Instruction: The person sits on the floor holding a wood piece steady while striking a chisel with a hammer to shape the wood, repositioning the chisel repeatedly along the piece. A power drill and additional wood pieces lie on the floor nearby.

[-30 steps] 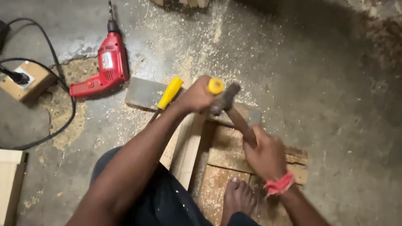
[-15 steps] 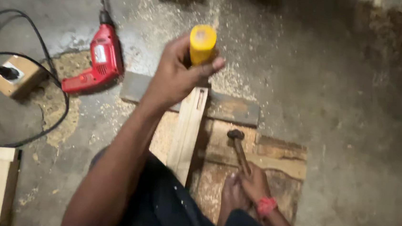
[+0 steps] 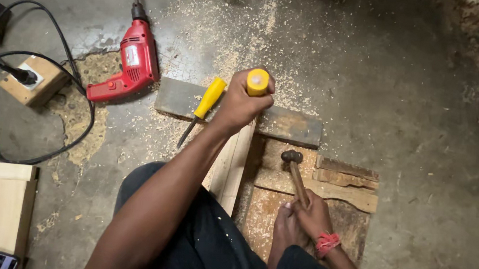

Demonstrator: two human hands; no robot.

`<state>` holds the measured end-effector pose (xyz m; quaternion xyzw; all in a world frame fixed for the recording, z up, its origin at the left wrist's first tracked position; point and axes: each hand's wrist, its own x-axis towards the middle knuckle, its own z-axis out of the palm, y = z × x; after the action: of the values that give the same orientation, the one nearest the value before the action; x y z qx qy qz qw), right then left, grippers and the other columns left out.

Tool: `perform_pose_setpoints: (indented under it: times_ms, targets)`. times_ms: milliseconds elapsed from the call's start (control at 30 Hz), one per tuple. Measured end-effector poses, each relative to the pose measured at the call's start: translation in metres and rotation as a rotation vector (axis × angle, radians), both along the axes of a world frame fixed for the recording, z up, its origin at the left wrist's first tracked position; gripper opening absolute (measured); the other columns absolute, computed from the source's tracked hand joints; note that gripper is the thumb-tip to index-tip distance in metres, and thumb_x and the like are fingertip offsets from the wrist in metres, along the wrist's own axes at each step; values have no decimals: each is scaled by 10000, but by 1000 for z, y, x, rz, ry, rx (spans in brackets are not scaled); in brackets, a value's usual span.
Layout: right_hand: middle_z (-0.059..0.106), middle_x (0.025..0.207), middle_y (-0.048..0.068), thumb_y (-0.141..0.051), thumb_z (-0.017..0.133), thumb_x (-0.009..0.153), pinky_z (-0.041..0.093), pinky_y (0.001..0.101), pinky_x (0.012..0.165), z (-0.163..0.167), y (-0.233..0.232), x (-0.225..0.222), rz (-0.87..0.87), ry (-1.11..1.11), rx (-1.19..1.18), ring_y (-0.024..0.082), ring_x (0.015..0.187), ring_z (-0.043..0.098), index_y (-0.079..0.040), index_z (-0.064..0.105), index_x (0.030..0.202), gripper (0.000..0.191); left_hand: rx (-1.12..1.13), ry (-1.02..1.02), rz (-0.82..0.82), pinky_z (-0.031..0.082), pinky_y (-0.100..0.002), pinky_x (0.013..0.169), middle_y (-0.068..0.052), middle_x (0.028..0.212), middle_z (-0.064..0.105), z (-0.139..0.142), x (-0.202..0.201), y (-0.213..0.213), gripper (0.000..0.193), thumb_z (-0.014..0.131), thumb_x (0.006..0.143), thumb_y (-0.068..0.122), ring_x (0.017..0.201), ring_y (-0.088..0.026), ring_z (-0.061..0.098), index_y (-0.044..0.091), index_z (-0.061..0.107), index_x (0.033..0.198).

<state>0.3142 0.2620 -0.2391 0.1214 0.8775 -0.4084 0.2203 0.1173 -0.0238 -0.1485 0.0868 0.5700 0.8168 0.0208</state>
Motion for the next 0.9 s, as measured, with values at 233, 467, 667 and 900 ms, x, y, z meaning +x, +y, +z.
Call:
perform_pose_setpoints:
  times_ms: [233, 467, 667, 900]
  targets:
    - [682, 692, 90, -95, 690, 794, 535, 357, 652, -2, 2, -1, 3, 33, -14, 178, 650, 656, -27, 683, 840, 82, -82, 39, 25, 468, -228, 642, 46, 810, 593, 3, 5, -5, 223, 655, 762, -120, 731, -34, 559, 76, 582, 839]
    - [640, 684, 79, -91, 680, 806, 516, 351, 638, 0, -1, -7, 24, 59, -33, 163, 651, 612, -27, 664, 856, 82, -97, -31, 0, 478, -233, 611, 43, 774, 593, 12, 4, -2, 195, 670, 777, -86, 692, -43, 570, 81, 590, 837]
    - [654, 699, 68, -110, 676, 816, 512, 342, 642, 20, -11, -18, -9, 65, -46, 153, 661, 615, -24, 671, 886, 111, -66, 5, 7, 481, -230, 639, 45, 767, 596, 6, -1, 5, 183, 682, 784, -78, 712, -46, 579, 76, 595, 829]
    - [633, 727, 81, -130, 704, 841, 489, 347, 618, 56, -16, -33, -4, 104, -30, 168, 664, 582, 9, 669, 928, 167, -73, 22, 15, 470, -231, 635, 41, 781, 593, -3, 5, 2, 201, 666, 766, -99, 711, -45, 564, 76, 586, 824]
